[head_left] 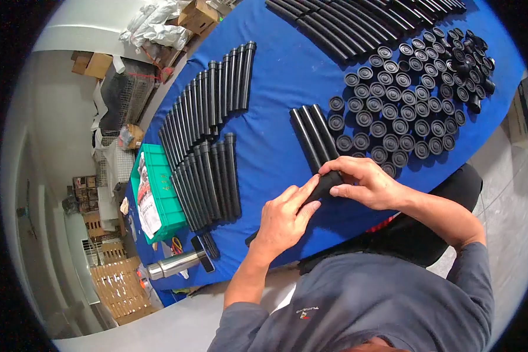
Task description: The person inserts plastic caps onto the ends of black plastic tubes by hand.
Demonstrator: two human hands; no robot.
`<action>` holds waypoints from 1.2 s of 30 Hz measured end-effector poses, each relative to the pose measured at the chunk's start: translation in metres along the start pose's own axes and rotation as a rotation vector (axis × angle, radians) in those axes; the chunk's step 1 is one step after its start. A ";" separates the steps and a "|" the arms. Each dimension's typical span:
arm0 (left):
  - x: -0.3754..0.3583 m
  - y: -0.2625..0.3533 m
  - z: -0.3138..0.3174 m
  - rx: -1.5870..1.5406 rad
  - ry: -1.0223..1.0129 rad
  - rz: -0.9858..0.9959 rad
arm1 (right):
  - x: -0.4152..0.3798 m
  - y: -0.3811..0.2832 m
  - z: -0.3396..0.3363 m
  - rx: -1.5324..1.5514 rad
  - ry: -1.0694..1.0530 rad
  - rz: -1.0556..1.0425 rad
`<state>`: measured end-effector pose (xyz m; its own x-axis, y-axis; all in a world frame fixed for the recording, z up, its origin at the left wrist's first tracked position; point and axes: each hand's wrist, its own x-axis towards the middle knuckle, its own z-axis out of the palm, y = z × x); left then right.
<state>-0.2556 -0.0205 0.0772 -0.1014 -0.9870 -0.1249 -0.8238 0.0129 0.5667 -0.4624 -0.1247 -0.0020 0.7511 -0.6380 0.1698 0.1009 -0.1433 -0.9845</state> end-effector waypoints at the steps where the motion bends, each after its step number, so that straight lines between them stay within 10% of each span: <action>1: 0.001 -0.002 -0.001 -0.004 -0.004 0.010 | 0.000 0.001 0.000 0.008 -0.002 0.000; 13: -0.001 -0.014 -0.008 -0.003 -0.084 0.052 | -0.001 0.002 0.003 0.013 -0.068 0.046; 29: 0.005 0.000 0.005 0.435 0.304 0.408 | 0.003 -0.003 0.003 -0.142 0.066 -0.173; 32: 0.009 0.013 0.002 0.449 0.531 0.523 | -0.002 -0.006 0.004 0.061 0.142 0.053; 36: -0.020 -0.032 0.024 -0.215 0.392 0.324 | 0.003 -0.008 -0.012 0.342 0.211 0.214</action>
<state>-0.2407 0.0024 0.0424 -0.0823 -0.9243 0.3728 -0.6484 0.3337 0.6843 -0.4685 -0.1342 0.0073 0.6325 -0.7715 -0.0690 0.1944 0.2443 -0.9500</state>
